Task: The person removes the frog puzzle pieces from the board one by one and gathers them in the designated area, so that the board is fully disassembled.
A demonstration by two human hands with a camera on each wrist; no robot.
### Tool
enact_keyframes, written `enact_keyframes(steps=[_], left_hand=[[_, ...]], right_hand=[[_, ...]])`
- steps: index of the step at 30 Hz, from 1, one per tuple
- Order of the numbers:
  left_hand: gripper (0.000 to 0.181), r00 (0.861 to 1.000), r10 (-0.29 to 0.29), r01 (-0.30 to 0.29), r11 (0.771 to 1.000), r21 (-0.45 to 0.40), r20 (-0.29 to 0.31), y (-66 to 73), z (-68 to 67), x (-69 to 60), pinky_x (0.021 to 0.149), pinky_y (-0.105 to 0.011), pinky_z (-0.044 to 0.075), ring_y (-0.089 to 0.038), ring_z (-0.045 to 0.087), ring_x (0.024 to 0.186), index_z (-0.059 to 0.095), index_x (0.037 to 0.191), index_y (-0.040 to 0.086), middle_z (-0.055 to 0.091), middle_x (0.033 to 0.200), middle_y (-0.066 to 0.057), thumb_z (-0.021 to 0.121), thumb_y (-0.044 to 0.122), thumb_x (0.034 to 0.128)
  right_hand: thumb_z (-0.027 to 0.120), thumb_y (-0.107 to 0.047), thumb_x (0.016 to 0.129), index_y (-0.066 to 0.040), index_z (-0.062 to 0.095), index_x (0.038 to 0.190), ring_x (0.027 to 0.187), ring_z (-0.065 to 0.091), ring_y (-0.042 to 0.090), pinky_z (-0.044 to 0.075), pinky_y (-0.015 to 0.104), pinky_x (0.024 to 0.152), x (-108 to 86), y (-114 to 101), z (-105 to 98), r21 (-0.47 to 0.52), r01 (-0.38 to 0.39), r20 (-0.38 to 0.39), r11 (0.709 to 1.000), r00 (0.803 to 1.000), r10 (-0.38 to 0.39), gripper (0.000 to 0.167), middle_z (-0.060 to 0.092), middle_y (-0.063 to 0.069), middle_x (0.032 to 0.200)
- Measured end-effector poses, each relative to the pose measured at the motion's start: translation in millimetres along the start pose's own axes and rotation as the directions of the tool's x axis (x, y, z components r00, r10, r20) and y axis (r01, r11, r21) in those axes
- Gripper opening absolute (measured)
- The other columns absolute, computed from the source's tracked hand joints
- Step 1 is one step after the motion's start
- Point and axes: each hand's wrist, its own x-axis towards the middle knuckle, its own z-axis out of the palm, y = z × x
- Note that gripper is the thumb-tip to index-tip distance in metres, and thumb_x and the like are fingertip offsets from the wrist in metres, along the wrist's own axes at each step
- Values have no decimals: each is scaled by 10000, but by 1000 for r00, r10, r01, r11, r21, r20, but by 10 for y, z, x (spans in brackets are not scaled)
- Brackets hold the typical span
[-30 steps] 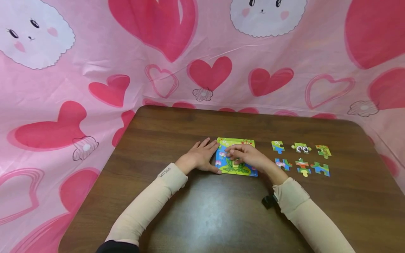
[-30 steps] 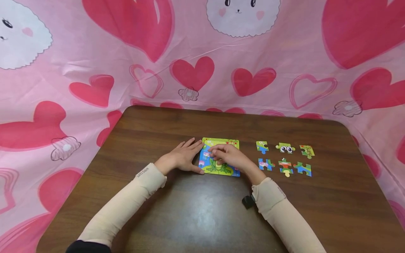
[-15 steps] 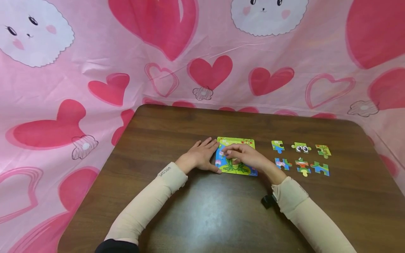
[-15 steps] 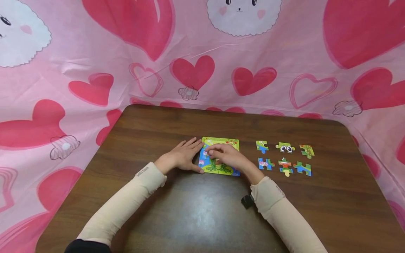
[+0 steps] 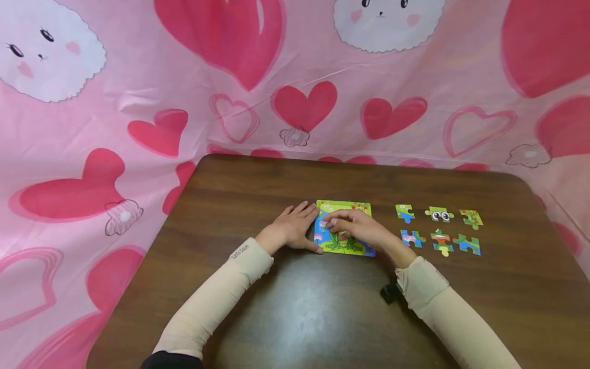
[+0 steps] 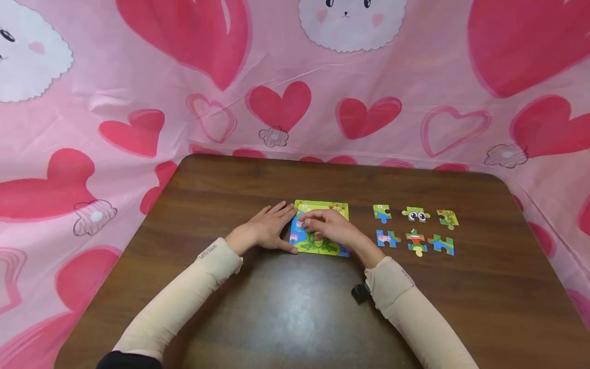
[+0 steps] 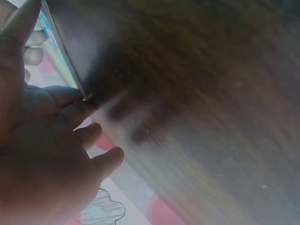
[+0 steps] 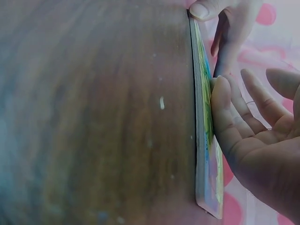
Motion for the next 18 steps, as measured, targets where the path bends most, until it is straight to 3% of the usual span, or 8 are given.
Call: enact_keyframes(steps=[10,18], left_hand=[[1152,1000,-8,8,1000,-9,-9,14,-7,3,1290,-492,87,-217,21,1607,127,1648,196,114,1726,10,690,737,802],[1146,1000,-13,13,1000,-3,-3,11,-3,-7,1291,-487,87,-215,17,1607,104,1650,209,93,1728,23,674,743,812]], right_hand=[[528,-253,1070,-35,568,1412,1233,639,298,588,383,926,-1,20,-39,82,-7,-23,997,1000,9,407,619,205,1389],[568,-226,1050,-77,615,1375,1084,644,236,563,307,857,22,26,-22,-15,30,-44,999,999,-30,361,670,172,1299]])
